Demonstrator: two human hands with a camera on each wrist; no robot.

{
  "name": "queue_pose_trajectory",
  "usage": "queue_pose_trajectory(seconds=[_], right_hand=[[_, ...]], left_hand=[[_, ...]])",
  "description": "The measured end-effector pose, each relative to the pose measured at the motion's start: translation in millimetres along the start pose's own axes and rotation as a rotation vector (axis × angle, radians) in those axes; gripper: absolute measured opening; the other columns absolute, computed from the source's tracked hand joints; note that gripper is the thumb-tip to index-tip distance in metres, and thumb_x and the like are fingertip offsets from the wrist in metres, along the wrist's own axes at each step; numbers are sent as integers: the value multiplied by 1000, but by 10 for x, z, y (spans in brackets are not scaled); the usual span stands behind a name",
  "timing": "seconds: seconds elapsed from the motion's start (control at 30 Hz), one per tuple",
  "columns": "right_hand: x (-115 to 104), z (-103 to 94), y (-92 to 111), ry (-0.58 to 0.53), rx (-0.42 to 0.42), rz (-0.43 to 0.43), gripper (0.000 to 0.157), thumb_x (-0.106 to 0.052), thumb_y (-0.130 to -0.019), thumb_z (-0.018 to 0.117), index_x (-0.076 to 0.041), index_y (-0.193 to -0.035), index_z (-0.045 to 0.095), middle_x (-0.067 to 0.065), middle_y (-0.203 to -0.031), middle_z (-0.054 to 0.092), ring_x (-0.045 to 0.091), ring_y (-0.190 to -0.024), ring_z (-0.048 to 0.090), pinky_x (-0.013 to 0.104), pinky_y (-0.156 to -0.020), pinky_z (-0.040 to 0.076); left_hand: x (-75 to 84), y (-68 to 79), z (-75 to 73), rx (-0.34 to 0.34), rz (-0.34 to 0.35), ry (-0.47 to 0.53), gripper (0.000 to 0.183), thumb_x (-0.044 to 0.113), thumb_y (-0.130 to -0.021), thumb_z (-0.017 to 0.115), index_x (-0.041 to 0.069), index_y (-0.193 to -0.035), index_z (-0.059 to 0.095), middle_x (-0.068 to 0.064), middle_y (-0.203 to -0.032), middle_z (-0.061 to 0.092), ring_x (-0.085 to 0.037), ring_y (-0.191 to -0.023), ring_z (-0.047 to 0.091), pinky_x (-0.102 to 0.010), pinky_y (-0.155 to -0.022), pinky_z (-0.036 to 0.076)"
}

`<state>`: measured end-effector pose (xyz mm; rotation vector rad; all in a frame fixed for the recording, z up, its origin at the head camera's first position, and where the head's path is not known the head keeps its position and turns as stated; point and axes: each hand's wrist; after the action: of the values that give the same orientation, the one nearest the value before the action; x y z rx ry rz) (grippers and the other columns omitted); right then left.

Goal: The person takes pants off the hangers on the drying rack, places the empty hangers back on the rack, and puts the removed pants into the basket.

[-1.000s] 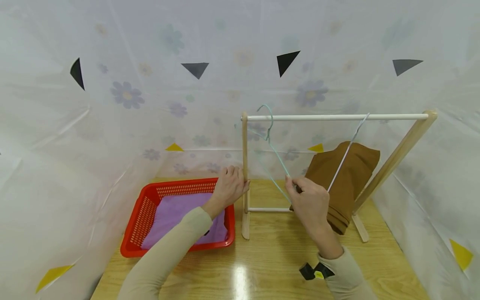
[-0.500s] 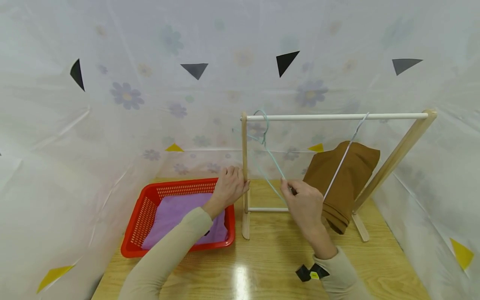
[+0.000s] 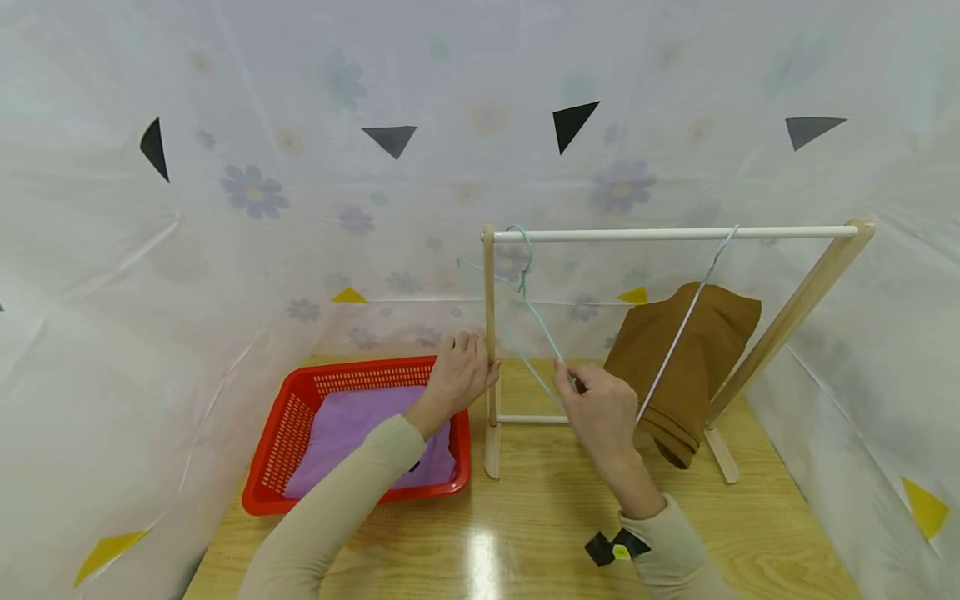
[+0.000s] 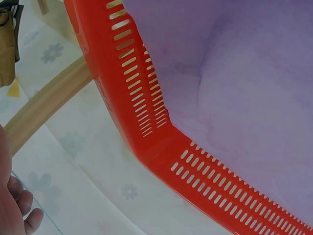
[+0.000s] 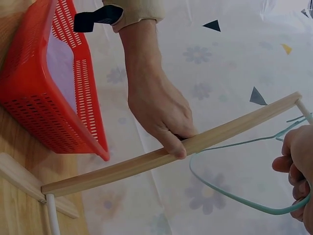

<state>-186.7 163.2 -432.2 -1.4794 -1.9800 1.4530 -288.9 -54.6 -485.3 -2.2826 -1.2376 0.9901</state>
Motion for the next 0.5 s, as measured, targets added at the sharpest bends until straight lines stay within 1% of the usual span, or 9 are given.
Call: queue_pose_trajectory(seconds=[0.17, 0.33, 0.5], right_hand=[[-12, 16, 29, -2, -2, 0, 22, -11, -89, 79, -3, -69, 77, 2, -48, 54, 1, -44, 29, 16, -43, 21], [-22, 33, 54, -11, -2, 10, 22, -12, -89, 78, -4, -69, 78, 2, -48, 53, -1, -45, 26, 16, -43, 20], [-24, 48, 74, -19, -2, 10, 25, -12, -89, 76, -4, -66, 75, 1, -47, 50, -3, -45, 24, 15, -43, 19]], left_hand=[[1, 3, 5, 15, -1, 5, 41, 49, -101, 60, 10, -87, 58, -4, -79, 61, -23, -76, 55, -33, -71, 43], [-2, 1, 5, 12, 2, 2, 41, 48, -101, 60, 10, -86, 58, -3, -79, 61, -23, -76, 55, -33, -70, 43], [-4, 3, 13, 16, 6, -3, 40, 48, -100, 61, 11, -85, 57, -3, -79, 60, -23, -76, 55, -33, -71, 42]])
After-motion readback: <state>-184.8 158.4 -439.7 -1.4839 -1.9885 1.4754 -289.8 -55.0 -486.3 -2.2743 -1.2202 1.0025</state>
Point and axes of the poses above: each hand's wrist, its own y-axis away from the middle knuckle, its own z-axis out of the palm, x = y × z
